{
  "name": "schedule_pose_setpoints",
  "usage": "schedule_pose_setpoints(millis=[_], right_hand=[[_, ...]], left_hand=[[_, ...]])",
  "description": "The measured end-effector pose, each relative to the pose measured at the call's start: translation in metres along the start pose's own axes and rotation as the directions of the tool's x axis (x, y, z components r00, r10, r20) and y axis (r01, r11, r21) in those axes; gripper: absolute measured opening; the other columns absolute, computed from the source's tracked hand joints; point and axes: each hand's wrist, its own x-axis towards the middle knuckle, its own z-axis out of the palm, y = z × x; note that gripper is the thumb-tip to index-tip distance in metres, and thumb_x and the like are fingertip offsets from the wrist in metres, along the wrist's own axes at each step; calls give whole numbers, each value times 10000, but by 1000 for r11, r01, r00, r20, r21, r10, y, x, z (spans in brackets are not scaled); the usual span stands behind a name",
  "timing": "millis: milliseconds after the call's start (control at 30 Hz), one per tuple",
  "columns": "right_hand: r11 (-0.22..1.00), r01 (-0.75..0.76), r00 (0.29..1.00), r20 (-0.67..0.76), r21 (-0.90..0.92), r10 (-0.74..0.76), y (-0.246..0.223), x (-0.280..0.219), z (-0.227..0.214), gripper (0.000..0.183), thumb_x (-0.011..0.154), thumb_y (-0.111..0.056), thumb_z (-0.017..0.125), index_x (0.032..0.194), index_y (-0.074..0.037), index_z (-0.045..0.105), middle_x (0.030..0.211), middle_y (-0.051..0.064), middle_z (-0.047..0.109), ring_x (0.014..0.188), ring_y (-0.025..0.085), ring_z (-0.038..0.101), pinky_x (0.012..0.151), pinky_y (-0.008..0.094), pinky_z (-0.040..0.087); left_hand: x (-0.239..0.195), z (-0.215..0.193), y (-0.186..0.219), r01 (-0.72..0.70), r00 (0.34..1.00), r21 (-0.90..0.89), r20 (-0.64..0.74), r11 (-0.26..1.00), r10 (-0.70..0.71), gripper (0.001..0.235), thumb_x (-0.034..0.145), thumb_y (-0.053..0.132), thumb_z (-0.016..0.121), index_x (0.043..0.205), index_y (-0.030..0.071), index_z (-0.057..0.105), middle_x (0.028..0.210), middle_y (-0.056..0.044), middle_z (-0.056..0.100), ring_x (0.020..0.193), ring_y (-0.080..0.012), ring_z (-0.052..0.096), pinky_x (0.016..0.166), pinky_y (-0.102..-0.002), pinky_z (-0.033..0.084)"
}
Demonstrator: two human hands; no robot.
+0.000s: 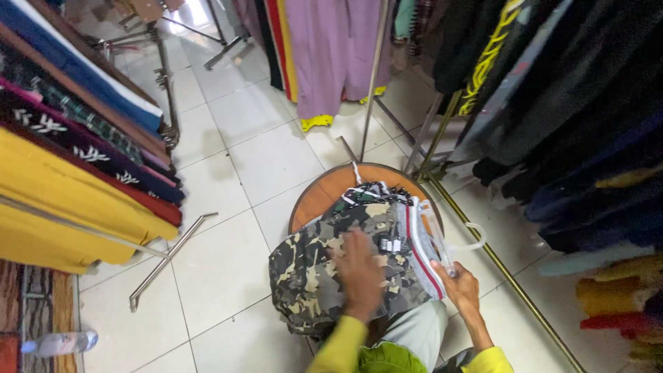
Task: The person sits on a low round stool in a clothing store, folds pairs of shorts from a pile on the stool, and clips them onto plastic hangers. They then hang the hangers with the folded shorts onto a clothing rack among other garments.
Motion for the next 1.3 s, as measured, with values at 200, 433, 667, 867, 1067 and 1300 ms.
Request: schedule_pose_setpoints(millis=[200,433,667,867,1067,1300], right_hand=[[991,134,985,-108,-21,-136,-6,-14,-5,737,812,-645,703,1166,1,732,766,204,777,644,285,764,620,426,617],[993,98,991,-94,68,-91,-10,-16,-3,702,812,-570,718,1233,-10,690,800,190,765,646,279,761,583,404,623],[925,198,980,-61,324,-189,-25,-33,-19,375,875,-374,775,1056,-50,725,857,79,727,763,155,638,676,316,508],[786,194,971,-2,587,-239,-45,-50,-27,257,850,-204,777,1062,-71,721,974,35,748,848,116,652,757,273,504],[779,391,920,-231,491,-316,-119,-140,-18,322,825,-157,779,1124,-61,711,970,79,755,760,164,634,685,321,503],[667,458,857,-94,587,-506,-202,-240,-14,627,809,-323,806,1308,-32,561,1113,132,779,927,248,811,850,352,652]], left_hand=[[-45,65,18,-20,994,-117,-111,993,6,835,996,668,278,1581,84,159,1686,-136,79,1546,-300,87,1191,-641,-18],[-68,57,-119,318,928,-146,-155,937,-339,759,950,623,496,1568,209,348,1653,-107,260,1516,-345,239,1181,-689,95],[-46,0,-124,415,907,-18,-70,910,-415,596,890,426,630,1419,171,529,1512,-113,463,1423,-419,349,1081,-713,284],[14,-90,-5,-30,997,-680,33,733,72,309,938,209,641,1218,77,657,1155,-160,693,1123,-348,650,977,-429,516],[74,-108,64,-166,941,-518,171,839,291,829,947,640,614,1417,-35,505,1195,-299,636,1097,-418,639,891,-489,535],[105,-232,21,-33,733,-419,607,907,307,1323,669,730,775,1561,-60,200,1112,-209,696,964,-288,747,859,-373,626]])
